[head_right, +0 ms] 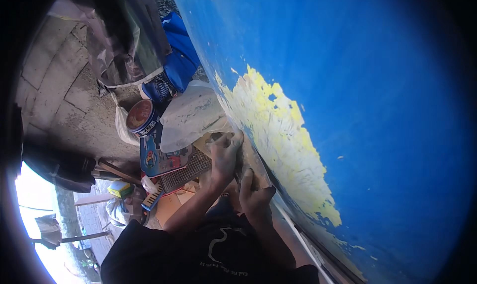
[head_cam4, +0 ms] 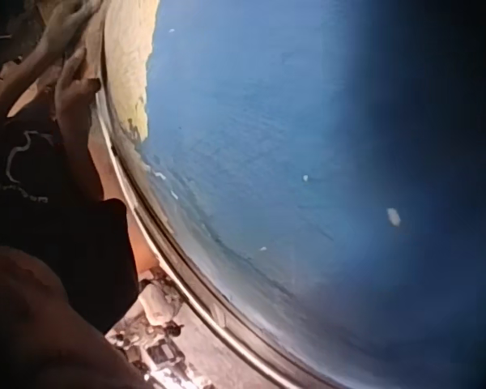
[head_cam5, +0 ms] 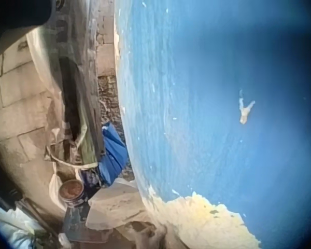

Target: The person sands a blue painted surface using pieces of sandpaper, rubbing them across the surface repeatedly with both hands.

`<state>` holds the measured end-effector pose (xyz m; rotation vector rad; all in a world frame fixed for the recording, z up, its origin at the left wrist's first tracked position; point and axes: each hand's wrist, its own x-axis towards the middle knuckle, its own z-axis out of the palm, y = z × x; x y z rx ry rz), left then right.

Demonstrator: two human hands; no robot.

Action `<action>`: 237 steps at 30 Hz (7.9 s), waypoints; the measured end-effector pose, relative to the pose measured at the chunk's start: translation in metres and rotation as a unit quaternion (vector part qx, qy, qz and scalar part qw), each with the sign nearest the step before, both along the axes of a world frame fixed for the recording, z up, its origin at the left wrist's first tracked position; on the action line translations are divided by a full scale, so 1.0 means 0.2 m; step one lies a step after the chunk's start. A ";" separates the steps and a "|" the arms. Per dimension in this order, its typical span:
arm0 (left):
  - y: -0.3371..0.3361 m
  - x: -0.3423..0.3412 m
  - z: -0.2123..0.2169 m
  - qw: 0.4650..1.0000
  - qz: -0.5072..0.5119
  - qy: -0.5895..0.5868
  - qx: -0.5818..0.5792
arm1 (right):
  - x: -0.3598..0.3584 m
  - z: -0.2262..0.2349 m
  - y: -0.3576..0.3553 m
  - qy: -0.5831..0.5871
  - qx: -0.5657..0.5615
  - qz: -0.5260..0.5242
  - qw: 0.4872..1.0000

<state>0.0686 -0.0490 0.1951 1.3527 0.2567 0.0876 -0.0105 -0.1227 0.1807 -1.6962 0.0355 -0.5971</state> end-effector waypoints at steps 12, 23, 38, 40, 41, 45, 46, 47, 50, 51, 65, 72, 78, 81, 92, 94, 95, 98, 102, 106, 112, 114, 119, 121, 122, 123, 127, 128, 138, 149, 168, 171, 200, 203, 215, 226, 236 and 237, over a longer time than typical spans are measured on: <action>0.04 -0.02 0.14 0.992 0.012 -0.004 0.126 | -0.04 0.05 -0.03 0.164 0.022 0.047 0.985; 0.07 0.02 0.04 0.993 0.009 -0.030 0.117 | 0.01 -0.01 0.05 -0.016 0.016 -0.025 0.999; 0.06 0.01 0.06 0.989 -0.002 -0.037 0.140 | 0.01 -0.05 0.07 0.027 0.039 -0.059 0.997; 0.06 0.01 0.19 0.994 -0.021 -0.034 0.104 | 0.00 -0.05 0.07 -0.047 0.004 -0.078 0.996; 0.06 0.04 0.05 0.992 -0.004 -0.079 0.096 | 0.00 -0.03 0.09 -0.051 0.006 -0.074 0.996; 0.06 0.02 0.06 0.999 0.008 -0.013 0.052 | 0.02 -0.01 0.05 0.001 0.016 -0.023 1.000; 0.04 0.02 0.08 0.999 0.005 -0.008 0.053 | 0.02 -0.01 0.03 0.006 0.016 -0.026 1.000; 0.05 0.01 0.11 0.995 0.000 -0.040 0.095 | 0.00 0.01 0.03 0.001 0.026 -0.031 0.999; 0.04 0.06 -0.05 0.993 -0.024 -0.062 0.102 | 0.05 -0.08 0.03 -0.031 0.053 -0.062 0.996; 0.05 0.04 -0.01 0.994 -0.011 -0.044 0.103 | 0.02 -0.10 0.04 0.002 0.022 -0.056 0.998; 0.02 0.02 0.04 0.994 -0.025 -0.052 0.090 | 0.02 0.01 0.07 0.005 0.122 -0.031 0.992; 0.07 0.02 0.01 0.987 -0.020 -0.058 0.151 | 0.01 -0.03 0.07 -0.028 -0.021 -0.078 0.996; 0.09 0.04 -0.01 0.991 -0.042 -0.017 0.129 | 0.02 0.05 0.09 0.036 0.054 -0.055 0.996; 0.08 0.00 0.11 0.994 -0.025 -0.015 0.108 | -0.03 0.03 0.08 0.027 0.055 -0.047 0.997; 0.02 0.03 0.05 0.987 -0.010 -0.105 0.125 | -0.01 -0.03 0.07 -0.039 0.006 -0.093 0.995; 0.08 0.04 0.03 0.991 -0.032 -0.015 0.131 | 0.00 0.02 0.08 0.020 0.062 -0.037 0.997; 0.09 0.03 0.16 0.993 -0.024 -0.029 0.114 | 0.02 -0.01 0.07 -0.004 -0.003 -0.070 0.998; 0.06 0.03 0.12 0.998 -0.023 -0.048 0.033 | -0.01 -0.13 0.04 -0.014 -0.044 -0.082 0.996; 0.08 0.02 0.07 0.994 -0.011 -0.012 0.107 | -0.01 -0.02 0.12 -0.005 0.023 -0.123 0.992; 0.09 0.03 -0.01 0.988 -0.021 -0.052 0.142 | -0.01 0.01 0.12 0.001 0.082 -0.090 0.993; 0.07 0.04 -0.03 0.995 -0.021 -0.029 0.090 | -0.03 -0.06 0.10 0.034 0.056 -0.068 0.996; 0.07 0.05 0.03 0.989 -0.039 -0.026 0.143 | 0.00 -0.08 0.07 0.048 0.059 -0.102 0.992; 0.01 0.03 0.15 0.992 -0.016 -0.099 0.080 | 0.01 0.02 0.06 -0.034 0.020 -0.108 0.993; 0.02 0.02 0.16 0.995 -0.019 -0.076 0.064 | 0.07 0.09 0.11 -0.106 0.041 -0.132 0.985; 0.04 0.04 0.20 0.995 -0.019 -0.073 0.063 | 0.07 0.11 0.11 -0.104 0.040 -0.131 0.985; 0.05 0.05 0.26 0.994 -0.025 -0.093 0.053 | 0.02 0.12 0.10 -0.061 0.038 -0.114 0.991; 0.06 0.08 0.01 0.991 0.002 -0.086 0.107 | 0.09 0.08 0.08 -0.038 0.011 -0.073 0.997; 0.08 0.06 -0.04 0.983 -0.002 -0.028 0.179 | 0.09 0.08 0.09 -0.044 -0.018 -0.049 0.998; 0.11 0.09 0.13 0.997 -0.048 0.019 -0.064 | 0.10 0.41 0.07 0.153 -0.131 -0.033 0.979; 0.13 0.06 0.13 0.971 -0.094 0.056 -0.213 | 0.10 0.51 0.08 0.096 -0.185 0.002 0.978; 0.38 -0.03 0.00 0.875 -0.040 -0.363 0.318 | 0.11 0.59 -0.01 0.141 -0.239 0.041 0.960; 0.22 -0.07 -0.02 0.793 -0.095 -0.477 0.366 | 0.15 0.61 -0.02 0.156 -0.287 0.101 0.940; 0.14 0.05 0.09 0.894 0.041 -0.390 0.218 | 0.36 0.54 0.19 0.051 -0.339 -0.098 0.934; 0.21 0.02 0.06 0.882 -0.027 -0.401 0.245 | 0.27 0.52 0.22 0.037 -0.300 -0.078 0.950; 0.13 0.08 0.11 0.891 0.007 -0.383 0.242 | 0.34 0.59 0.17 0.073 -0.287 -0.075 0.952; 0.13 0.01 0.05 0.882 -0.028 -0.384 0.271 | 0.24 0.47 0.12 0.069 -0.215 -0.070 0.972; 0.13 0.04 0.05 0.868 0.030 -0.399 0.296 | 0.31 0.55 0.19 0.071 -0.314 -0.096 0.942; 0.16 0.08 0.09 0.880 0.032 -0.377 0.287 | 0.34 0.63 0.23 0.175 -0.271 -0.050 0.945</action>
